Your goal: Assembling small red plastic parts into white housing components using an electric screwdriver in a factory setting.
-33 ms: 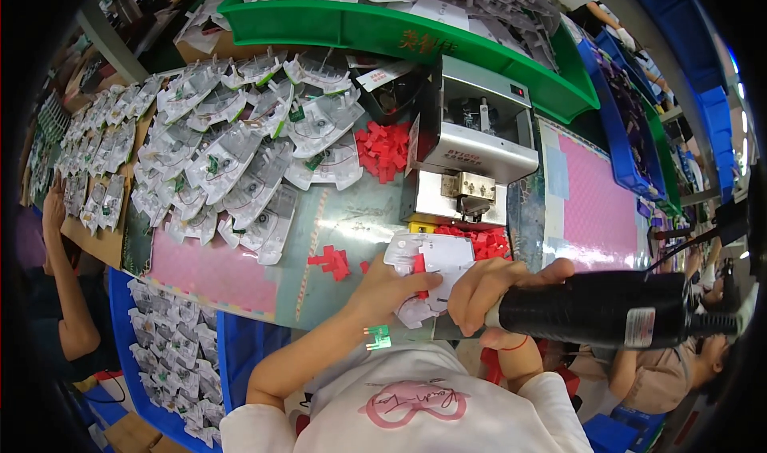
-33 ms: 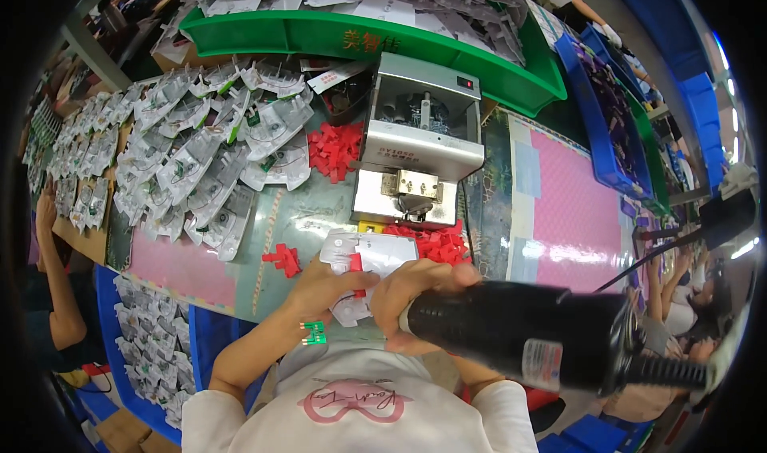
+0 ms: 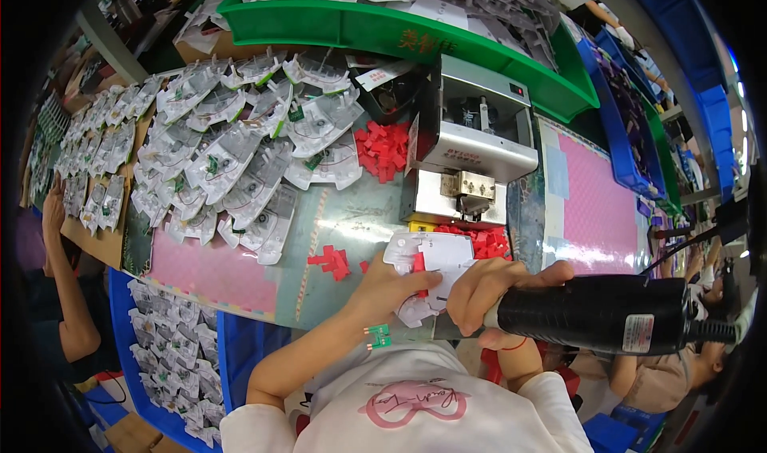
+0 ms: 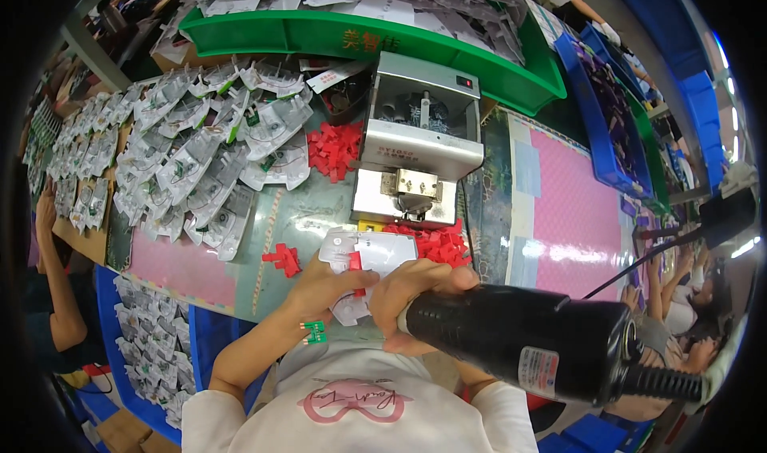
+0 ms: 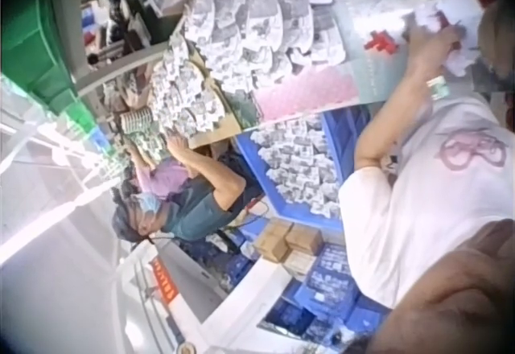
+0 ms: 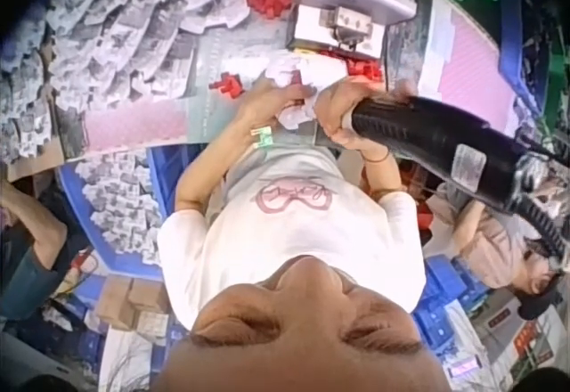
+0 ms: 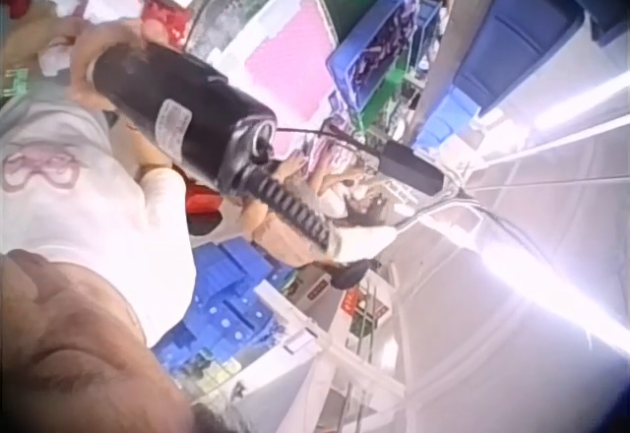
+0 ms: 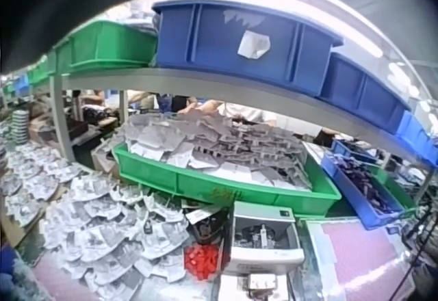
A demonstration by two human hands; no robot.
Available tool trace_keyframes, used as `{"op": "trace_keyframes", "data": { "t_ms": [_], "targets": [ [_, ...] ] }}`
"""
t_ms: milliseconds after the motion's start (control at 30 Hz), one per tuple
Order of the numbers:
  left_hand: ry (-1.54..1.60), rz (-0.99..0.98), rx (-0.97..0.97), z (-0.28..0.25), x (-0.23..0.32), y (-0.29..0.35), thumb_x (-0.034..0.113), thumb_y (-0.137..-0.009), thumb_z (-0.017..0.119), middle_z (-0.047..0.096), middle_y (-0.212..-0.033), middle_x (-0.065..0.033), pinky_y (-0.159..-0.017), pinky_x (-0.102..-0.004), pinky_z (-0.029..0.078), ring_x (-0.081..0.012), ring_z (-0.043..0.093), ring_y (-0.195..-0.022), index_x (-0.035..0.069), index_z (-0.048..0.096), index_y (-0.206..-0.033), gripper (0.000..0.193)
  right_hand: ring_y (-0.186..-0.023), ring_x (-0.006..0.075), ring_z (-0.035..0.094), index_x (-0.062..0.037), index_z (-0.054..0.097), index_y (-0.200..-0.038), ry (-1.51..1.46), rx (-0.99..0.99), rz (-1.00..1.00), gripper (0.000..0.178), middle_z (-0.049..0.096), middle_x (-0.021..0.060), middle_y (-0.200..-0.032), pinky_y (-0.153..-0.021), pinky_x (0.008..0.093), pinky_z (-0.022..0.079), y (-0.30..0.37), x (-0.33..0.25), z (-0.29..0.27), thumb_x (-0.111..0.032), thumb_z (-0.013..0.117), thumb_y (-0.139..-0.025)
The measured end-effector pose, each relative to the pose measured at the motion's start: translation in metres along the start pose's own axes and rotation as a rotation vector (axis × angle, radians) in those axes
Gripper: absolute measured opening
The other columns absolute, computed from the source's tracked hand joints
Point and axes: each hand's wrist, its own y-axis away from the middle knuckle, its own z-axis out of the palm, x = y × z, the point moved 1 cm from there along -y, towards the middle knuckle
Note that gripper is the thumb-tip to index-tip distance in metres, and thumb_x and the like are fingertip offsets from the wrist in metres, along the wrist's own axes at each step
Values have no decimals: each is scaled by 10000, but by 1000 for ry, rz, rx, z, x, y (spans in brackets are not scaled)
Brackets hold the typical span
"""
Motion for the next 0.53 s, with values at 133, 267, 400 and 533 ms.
{"op": "trace_keyframes", "data": {
  "t_ms": [133, 267, 400, 533],
  "targets": [
    [-26, 44, -4, 0, 3, 1, -32, -652, 648, 593, -952, -87, -743, -304, 471, -177, 583, -846, -1, 500, -1074, 448, -479, 188, 554, -428, -64, -1333, 325, -438, -1, 970, 584, 100, -694, -430, 293, 479, -23, -12, -7, -9, 591, -755],
    [11, 132, 80, 0, -11, -1, -33, -659, 642, 596, -943, -90, -740, -301, 472, -173, 584, -844, -3, 511, -1057, 421, -525, 212, 541, -27, 547, -705, 105, 68, 15, 170, 547, 69, -589, -510, 314, 430, 7, 3, -1, -72, 702, -654],
    [1, 91, 79, 3, -16, 2, -21, -670, 649, 597, -946, -102, -746, -307, 479, -178, 588, -838, -6, 514, -1054, 408, -429, 173, 495, -210, 315, -1277, 106, 183, -34, 676, 520, 83, -569, -404, 292, 405, 15, 3, -7, -131, 690, -721],
    [59, 147, 45, 1, -13, 4, -4, -699, 645, 594, -930, -102, -698, -278, 500, -166, 596, -775, -26, 496, -1066, 397, -396, 166, 427, -61, 468, -676, 262, 540, 137, 352, 443, 32, -488, -384, 260, 367, 35, -27, -12, -339, 679, -724]
  ]
}}
